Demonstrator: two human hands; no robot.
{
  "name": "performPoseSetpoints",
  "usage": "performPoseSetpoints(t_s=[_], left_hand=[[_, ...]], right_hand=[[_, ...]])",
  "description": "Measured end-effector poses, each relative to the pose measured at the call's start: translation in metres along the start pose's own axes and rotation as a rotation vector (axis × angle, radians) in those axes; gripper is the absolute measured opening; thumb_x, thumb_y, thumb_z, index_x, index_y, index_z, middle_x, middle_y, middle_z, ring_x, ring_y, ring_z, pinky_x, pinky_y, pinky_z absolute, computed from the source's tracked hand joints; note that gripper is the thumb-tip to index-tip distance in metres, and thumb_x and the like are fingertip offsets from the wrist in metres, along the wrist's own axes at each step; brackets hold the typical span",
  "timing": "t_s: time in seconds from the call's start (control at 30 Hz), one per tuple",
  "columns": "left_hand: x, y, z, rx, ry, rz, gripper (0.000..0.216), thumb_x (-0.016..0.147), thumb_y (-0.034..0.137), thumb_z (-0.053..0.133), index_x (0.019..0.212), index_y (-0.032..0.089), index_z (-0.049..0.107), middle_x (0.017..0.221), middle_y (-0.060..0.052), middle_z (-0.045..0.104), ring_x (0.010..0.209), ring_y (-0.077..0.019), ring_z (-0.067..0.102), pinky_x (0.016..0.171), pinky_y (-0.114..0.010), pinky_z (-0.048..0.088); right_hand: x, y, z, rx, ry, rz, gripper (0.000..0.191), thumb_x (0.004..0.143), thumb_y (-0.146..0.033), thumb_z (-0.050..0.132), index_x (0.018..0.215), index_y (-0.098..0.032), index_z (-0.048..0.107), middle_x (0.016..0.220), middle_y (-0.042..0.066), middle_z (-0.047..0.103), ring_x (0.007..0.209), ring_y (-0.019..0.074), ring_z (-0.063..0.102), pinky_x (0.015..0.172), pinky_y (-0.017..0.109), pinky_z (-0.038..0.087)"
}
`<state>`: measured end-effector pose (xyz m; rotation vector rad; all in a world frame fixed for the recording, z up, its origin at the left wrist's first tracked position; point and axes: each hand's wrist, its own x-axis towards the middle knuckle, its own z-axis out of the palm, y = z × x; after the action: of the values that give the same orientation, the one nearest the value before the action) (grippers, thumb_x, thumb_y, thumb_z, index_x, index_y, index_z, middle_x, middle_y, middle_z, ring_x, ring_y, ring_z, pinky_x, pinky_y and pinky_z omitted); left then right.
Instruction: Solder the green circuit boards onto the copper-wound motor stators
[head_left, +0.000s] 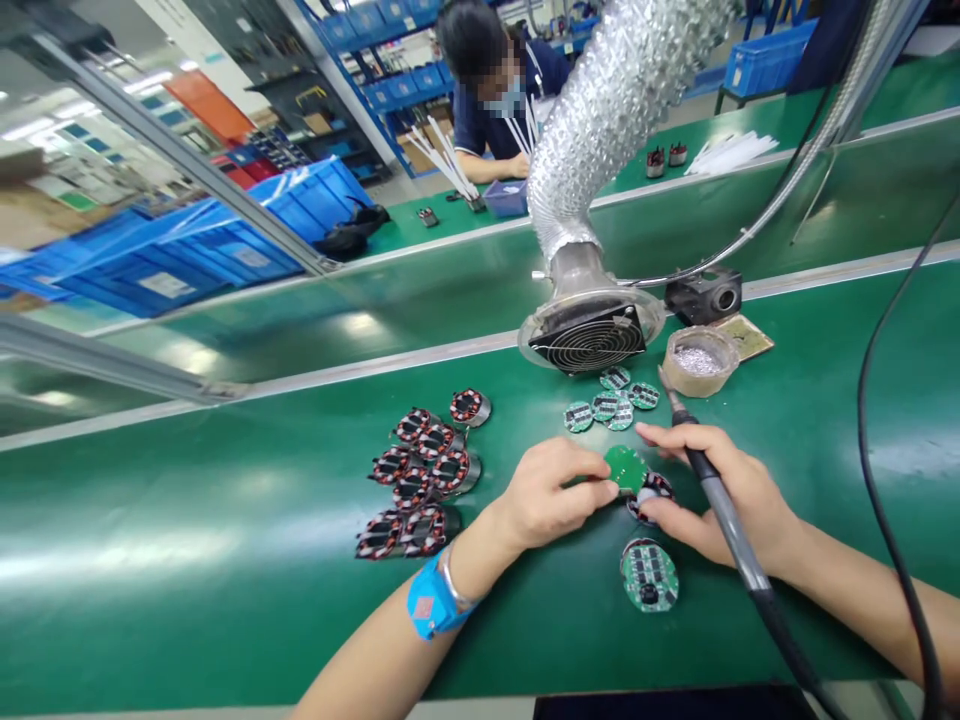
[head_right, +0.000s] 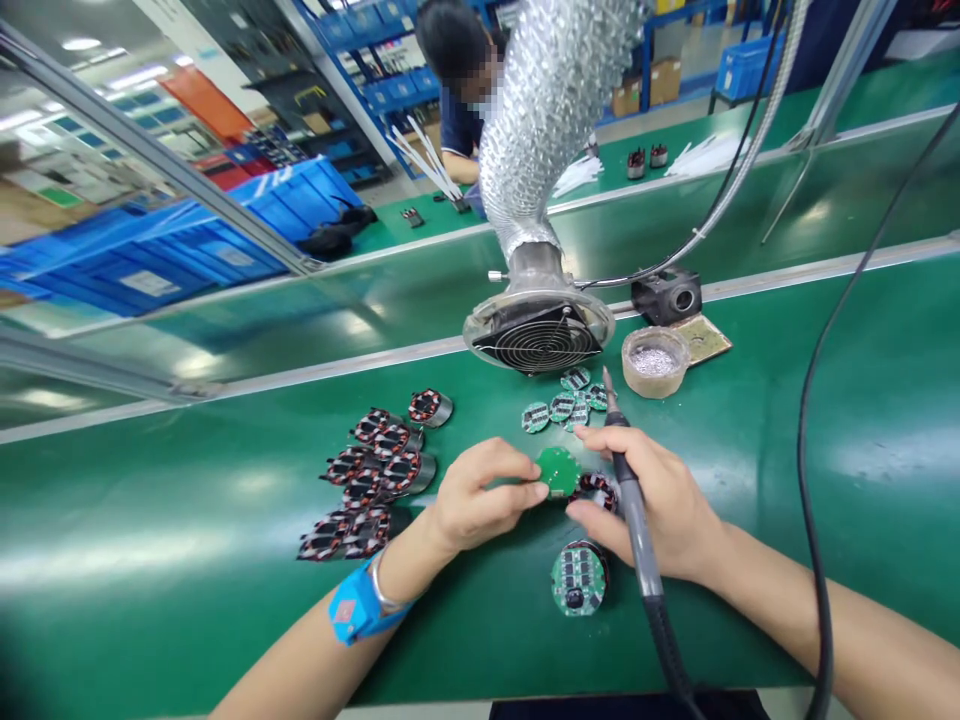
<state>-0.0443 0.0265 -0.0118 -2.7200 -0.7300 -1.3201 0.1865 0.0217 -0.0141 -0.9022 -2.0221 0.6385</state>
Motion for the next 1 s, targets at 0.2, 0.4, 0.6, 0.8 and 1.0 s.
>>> performPoseSetpoints(t_s=[0.2,0.4,0.6,0.8,1.0], left_hand=[[0.004,0.01,0.011,0.005,0.008,-0.023,0.009,0.089,0.014,0.056,0.089,0.019,0.064,0.083,-0.003,0.067,0.071,-0.0122,0.061,0.062,-0.025,0.048],[-0.009,0.0,0.0,-0.25,-0.192,-0.544,0.014,0.087,0.013,0.062,0.098,0.017,0.068,0.089,-0.006,0.071,0.082,-0.0142,0.066,0.075,-0.026,0.053],[-0.014,0.0,0.003,-0.524,-0.355,-0.688,0.009,0.087,0.021,0.064,0.091,0.017,0.072,0.084,-0.004,0.074,0.076,-0.0138,0.068,0.074,-0.025,0.054],[-0.012,-0.003,0.001,-0.506,-0.432,-0.63,0.024,0.091,0.013,0.053,0.11,0.019,0.067,0.098,-0.005,0.074,0.088,-0.0144,0.069,0.084,-0.027,0.054],[-0.015,-0.006,0.008,-0.538,-0.385,-0.558,0.021,0.088,0.02,0.063,0.108,0.019,0.069,0.1,-0.007,0.073,0.092,-0.0162,0.067,0.086,-0.027,0.052]], right_hand=[[0.0,-0.004,0.002,0.022,0.007,-0.136,0.044,0.082,-0.015,0.065,0.121,-0.021,0.046,0.118,0.009,0.065,0.105,0.0182,0.065,0.091,0.029,0.054],[0.004,0.004,-0.029,-0.083,-0.284,-0.14,0.045,0.079,-0.014,0.057,0.122,-0.02,0.046,0.11,0.011,0.065,0.094,0.0231,0.063,0.082,0.039,0.054],[0.017,-0.005,-0.029,-0.209,-0.525,-0.205,0.045,0.073,-0.01,0.052,0.117,-0.019,0.05,0.103,0.011,0.065,0.089,0.0257,0.059,0.076,0.041,0.051],[0.004,-0.005,-0.025,-0.208,-0.363,-0.154,0.05,0.08,-0.021,0.062,0.127,-0.019,0.044,0.117,0.011,0.062,0.1,0.0274,0.056,0.084,0.043,0.05],[-0.01,-0.01,-0.012,-0.221,-0.25,-0.101,0.042,0.086,-0.015,0.059,0.125,-0.018,0.047,0.096,0.008,0.066,0.078,0.0211,0.056,0.068,0.034,0.052]])
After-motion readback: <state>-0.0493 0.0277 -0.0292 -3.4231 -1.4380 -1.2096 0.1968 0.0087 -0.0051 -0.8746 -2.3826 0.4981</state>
